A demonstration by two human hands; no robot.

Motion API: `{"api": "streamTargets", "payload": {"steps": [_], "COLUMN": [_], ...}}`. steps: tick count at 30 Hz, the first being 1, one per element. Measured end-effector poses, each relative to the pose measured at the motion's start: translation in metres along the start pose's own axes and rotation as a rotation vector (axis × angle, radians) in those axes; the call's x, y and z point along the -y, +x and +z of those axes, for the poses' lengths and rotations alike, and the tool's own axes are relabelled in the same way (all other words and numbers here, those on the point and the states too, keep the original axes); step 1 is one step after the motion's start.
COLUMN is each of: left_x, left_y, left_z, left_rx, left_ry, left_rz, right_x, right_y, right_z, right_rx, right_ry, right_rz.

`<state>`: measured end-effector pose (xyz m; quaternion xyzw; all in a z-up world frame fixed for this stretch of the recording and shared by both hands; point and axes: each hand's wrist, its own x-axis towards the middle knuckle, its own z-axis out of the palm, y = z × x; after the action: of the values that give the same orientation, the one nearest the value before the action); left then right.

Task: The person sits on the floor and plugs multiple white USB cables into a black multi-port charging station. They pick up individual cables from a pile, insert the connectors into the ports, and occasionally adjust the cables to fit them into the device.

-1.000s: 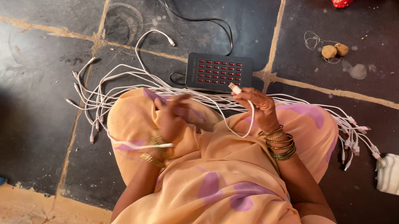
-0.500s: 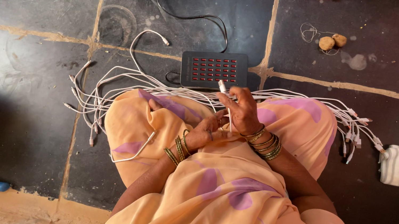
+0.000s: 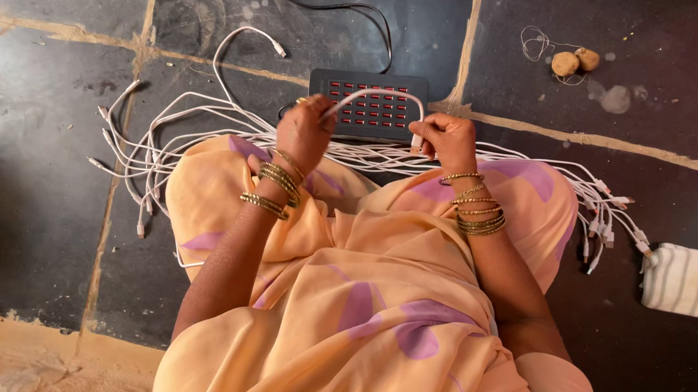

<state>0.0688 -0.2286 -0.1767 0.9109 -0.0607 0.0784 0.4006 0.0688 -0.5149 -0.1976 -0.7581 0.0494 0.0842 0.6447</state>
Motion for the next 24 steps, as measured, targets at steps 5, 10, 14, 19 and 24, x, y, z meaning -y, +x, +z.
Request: {"api": "streamTargets", "payload": {"steps": [5,10,14,19,24], "left_x": [0.018,0.016,0.0,0.015,0.04], "left_y": [0.013,0.021,0.027,0.026,0.013], "left_z": [-0.002,-0.019,-0.038,-0.029,-0.008], "left_rx": [-0.322,0.029,0.034,-0.369,-0.237], "left_ry": [0.382,0.424,0.108,0.278,0.291], "left_rz": [0.114,-0.487,-0.669,0.045,-0.012], "right_x": [-0.003,-0.001,-0.017,-0.049,-0.049], "right_y": [0.019,0.063,0.082,0.076,0.076], "right_z": [-0.01,-0.009,0.003,0.006,0.007], "right_rx": [0.078,0.022,-0.073,-0.068,-0.078], "right_ry": [0.125,-0.16,-0.189,-0.04,-0.053], "right_rz": [0.004,-0.117,-0.226,-0.164,-0.21]}}
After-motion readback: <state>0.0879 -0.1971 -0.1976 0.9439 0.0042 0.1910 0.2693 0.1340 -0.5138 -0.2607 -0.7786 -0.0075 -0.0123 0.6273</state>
